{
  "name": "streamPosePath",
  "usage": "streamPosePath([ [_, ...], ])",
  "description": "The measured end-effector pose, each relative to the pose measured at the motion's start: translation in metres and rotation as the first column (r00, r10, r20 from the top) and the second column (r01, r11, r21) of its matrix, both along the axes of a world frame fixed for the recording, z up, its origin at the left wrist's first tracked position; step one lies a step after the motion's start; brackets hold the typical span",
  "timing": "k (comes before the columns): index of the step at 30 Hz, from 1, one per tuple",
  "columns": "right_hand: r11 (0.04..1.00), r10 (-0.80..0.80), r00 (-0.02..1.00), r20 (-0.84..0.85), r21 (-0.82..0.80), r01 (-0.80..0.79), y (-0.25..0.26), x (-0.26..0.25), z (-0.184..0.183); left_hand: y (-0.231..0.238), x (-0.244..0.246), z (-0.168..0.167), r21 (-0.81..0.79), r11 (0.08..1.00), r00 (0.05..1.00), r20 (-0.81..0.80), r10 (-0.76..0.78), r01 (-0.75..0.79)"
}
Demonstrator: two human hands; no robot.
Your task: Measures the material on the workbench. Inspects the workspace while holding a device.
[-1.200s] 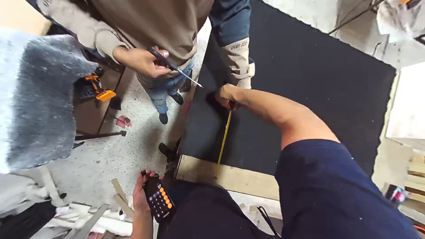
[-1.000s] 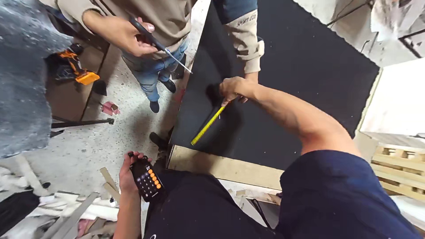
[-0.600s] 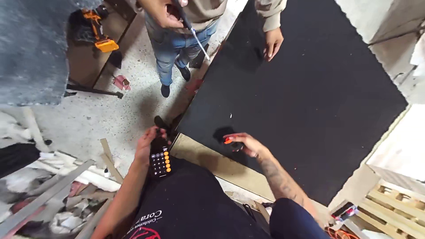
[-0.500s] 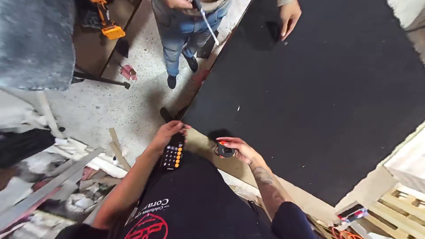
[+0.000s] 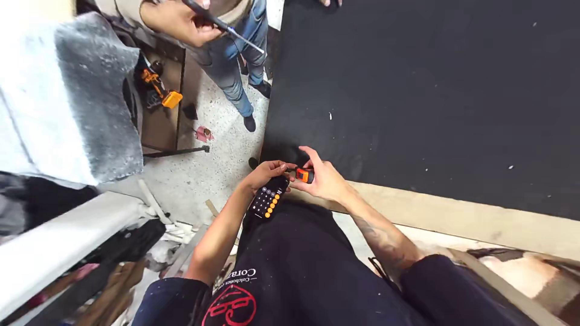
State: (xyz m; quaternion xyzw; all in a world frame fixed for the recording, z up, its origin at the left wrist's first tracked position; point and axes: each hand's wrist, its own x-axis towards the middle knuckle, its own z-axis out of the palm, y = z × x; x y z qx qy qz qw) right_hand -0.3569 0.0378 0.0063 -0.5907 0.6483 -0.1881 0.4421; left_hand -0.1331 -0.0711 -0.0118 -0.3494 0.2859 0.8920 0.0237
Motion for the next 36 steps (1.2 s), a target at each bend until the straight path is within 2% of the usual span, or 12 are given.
streamPosePath([
  [4,1.000,-0.027,1.000,-0.009,0.014,0.027,0.003,0.007,-0.006,0.012,0.005,-0.003,-0.025,0.999,1.000,0.022,0.023,-0.022],
  [9,0.999,-0.041,0.998,-0.050,0.004,0.042,0.007,0.010,-0.018,0.020,0.006,-0.003,-0.019,0.997,0.988,0.136,0.076,-0.074],
  [15,1.000,-0.015,1.000,0.017,0.008,0.015,0.004,0.010,-0.022,0.021,0.005,-0.003,0.059,0.997,0.998,0.016,0.056,-0.057],
  [18,0.999,0.005,1.000,0.025,0.040,-0.006,0.004,0.003,-0.024,0.017,0.010,-0.008,0.212,0.968,0.986,-0.064,0.152,-0.136],
  [20,1.000,0.001,1.000,0.006,0.030,-0.001,0.012,-0.017,-0.034,0.009,0.018,-0.005,0.302,0.910,0.956,0.018,0.292,-0.284],
  [23,0.992,-0.070,0.993,-0.092,0.096,0.079,0.044,-0.086,-0.053,-0.014,0.042,-0.012,0.281,0.832,0.877,0.125,0.464,-0.479],
  [27,0.897,-0.203,0.914,-0.350,0.308,0.318,0.121,-0.218,-0.064,-0.053,0.096,-0.075,0.241,0.836,0.870,0.106,0.482,-0.493],
  [30,0.810,-0.239,0.828,-0.507,0.366,0.458,0.169,-0.285,-0.061,-0.069,0.103,-0.096,0.271,0.836,0.879,0.153,0.452,-0.477],
  [33,0.786,-0.209,0.814,-0.541,0.402,0.469,0.176,-0.290,-0.059,-0.073,0.095,-0.108,0.244,0.863,0.890,0.238,0.388,-0.441],
  [36,0.763,-0.160,0.784,-0.600,0.429,0.483,0.163,-0.262,-0.074,-0.071,0.087,-0.107,0.196,0.895,0.891,0.311,0.330,-0.400],
])
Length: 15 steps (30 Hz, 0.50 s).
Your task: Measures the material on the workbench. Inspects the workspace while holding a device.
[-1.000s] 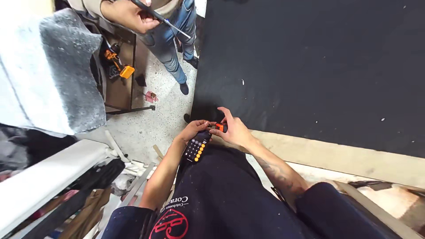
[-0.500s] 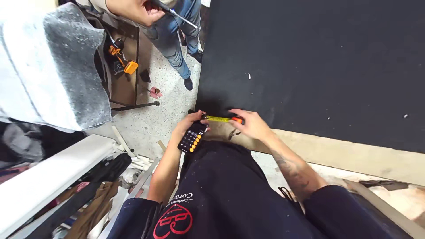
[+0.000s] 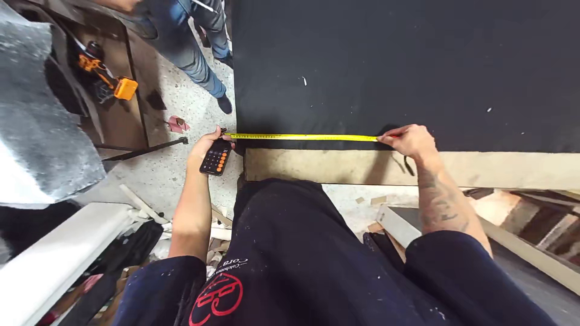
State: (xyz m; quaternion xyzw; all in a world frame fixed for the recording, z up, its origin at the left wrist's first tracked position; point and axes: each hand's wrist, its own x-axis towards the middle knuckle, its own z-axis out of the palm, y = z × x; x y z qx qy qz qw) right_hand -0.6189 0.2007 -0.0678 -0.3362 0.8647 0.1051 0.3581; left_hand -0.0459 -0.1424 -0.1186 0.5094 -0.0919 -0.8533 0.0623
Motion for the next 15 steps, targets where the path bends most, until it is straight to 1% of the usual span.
streamPosePath([
  [2,1.000,0.000,1.000,-0.019,-0.019,0.000,-0.011,0.022,-0.008,0.003,-0.003,0.002,-0.012,0.999,0.999,0.035,-0.036,0.036],
  [4,0.999,0.032,0.998,-0.050,-0.024,-0.034,-0.023,0.043,-0.012,0.007,-0.007,0.004,-0.038,0.994,0.990,0.098,-0.101,0.105],
  [6,0.998,0.053,0.995,-0.081,-0.035,-0.056,-0.030,0.060,-0.014,0.011,-0.008,0.005,-0.066,0.987,0.979,0.153,-0.132,0.143],
  [9,0.999,0.039,0.995,-0.095,-0.029,-0.042,-0.034,0.074,-0.010,0.014,-0.010,0.006,-0.084,0.989,0.981,0.161,-0.105,0.119],
  [11,0.999,0.016,0.997,-0.079,-0.045,-0.020,-0.034,0.081,-0.003,0.015,-0.015,0.013,-0.097,0.986,0.974,0.195,-0.114,0.135],
  [13,0.999,0.021,0.996,-0.086,-0.028,-0.024,-0.033,0.083,-0.002,0.018,-0.020,0.020,-0.108,0.985,0.969,0.225,-0.106,0.133],
  [15,0.999,0.022,0.996,-0.081,-0.032,-0.025,-0.031,0.086,0.002,0.021,-0.024,0.023,-0.107,0.988,0.971,0.220,-0.088,0.114],
])
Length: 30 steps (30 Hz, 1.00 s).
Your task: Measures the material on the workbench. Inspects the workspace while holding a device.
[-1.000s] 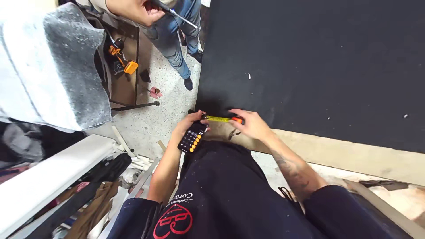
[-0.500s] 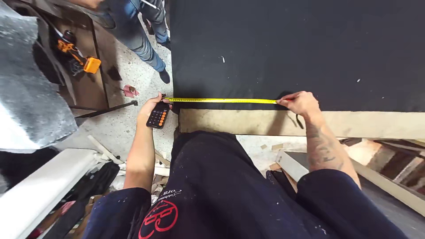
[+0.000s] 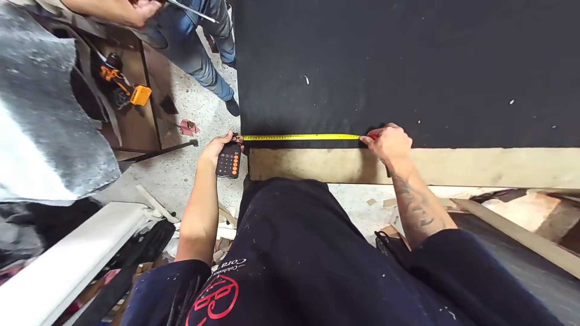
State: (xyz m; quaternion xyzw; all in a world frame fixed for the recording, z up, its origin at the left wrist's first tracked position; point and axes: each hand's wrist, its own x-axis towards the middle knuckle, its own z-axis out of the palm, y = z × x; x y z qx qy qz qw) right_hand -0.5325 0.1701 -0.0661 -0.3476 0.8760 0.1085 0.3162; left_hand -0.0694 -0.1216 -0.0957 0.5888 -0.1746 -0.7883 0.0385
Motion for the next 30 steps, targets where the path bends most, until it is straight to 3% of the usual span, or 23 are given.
streamPosePath([
  [10,1.000,0.001,0.999,-0.036,0.019,0.000,0.004,-0.002,0.000,0.008,0.010,0.007,-0.043,0.998,0.998,-0.056,-0.043,0.041],
  [18,0.999,0.040,0.999,-0.030,0.032,-0.039,0.010,-0.006,0.001,0.017,0.012,0.006,-0.007,0.995,0.991,-0.097,0.095,-0.096],
  [21,0.999,0.030,0.998,-0.050,0.014,-0.029,0.011,-0.006,0.003,0.020,0.019,0.018,-0.089,0.989,0.983,-0.151,0.108,-0.122],
  [23,0.999,0.031,0.997,-0.069,-0.008,-0.032,0.016,-0.010,-0.004,0.025,0.009,0.039,-0.233,0.972,0.993,-0.122,0.005,-0.033],
  [25,0.999,0.045,0.996,-0.079,-0.008,-0.046,0.017,-0.012,-0.010,0.036,-0.013,0.058,-0.324,0.928,0.962,-0.133,-0.239,0.186],
  [28,0.998,0.061,0.995,-0.074,0.006,-0.060,0.012,-0.014,-0.015,0.058,-0.082,0.059,-0.277,0.825,0.785,-0.268,-0.558,0.492],
  [30,0.998,0.066,0.995,-0.073,0.029,-0.064,0.011,-0.014,-0.016,0.073,-0.132,0.040,-0.209,0.778,0.685,-0.376,-0.624,0.593],
])
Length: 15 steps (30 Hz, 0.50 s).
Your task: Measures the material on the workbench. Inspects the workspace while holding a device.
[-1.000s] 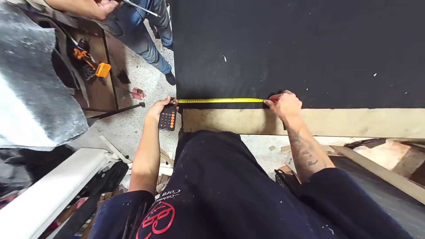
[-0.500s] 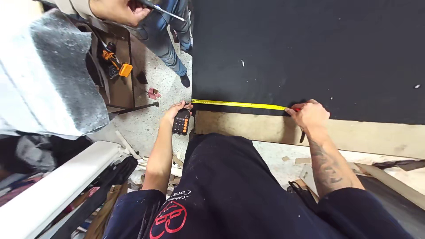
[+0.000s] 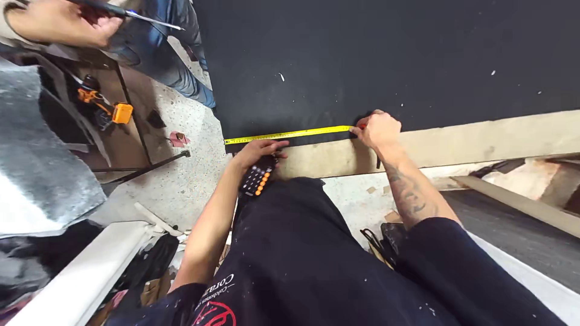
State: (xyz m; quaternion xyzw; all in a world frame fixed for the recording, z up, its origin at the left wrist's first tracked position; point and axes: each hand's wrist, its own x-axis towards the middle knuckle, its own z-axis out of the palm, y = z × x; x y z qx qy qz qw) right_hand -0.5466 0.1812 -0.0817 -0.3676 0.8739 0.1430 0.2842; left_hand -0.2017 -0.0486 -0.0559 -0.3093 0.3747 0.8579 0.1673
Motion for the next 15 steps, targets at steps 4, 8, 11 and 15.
streamPosePath([
  [4,1.000,-0.011,1.000,0.009,0.011,0.011,0.002,-0.002,0.001,0.022,-0.061,-0.035,0.140,0.989,0.999,0.040,0.037,-0.043],
  [8,1.000,-0.006,1.000,0.017,-0.013,0.006,0.005,-0.004,-0.003,0.033,-0.072,-0.040,0.192,0.980,0.997,0.056,0.047,-0.057],
  [11,1.000,-0.024,0.999,0.035,-0.015,0.024,0.003,-0.006,-0.001,0.039,-0.074,-0.043,0.161,0.987,0.999,0.039,0.021,-0.027],
  [15,0.999,-0.014,0.999,0.041,-0.047,0.016,0.005,-0.008,-0.003,0.041,-0.069,-0.034,0.118,0.989,0.996,0.047,0.082,-0.087],
])
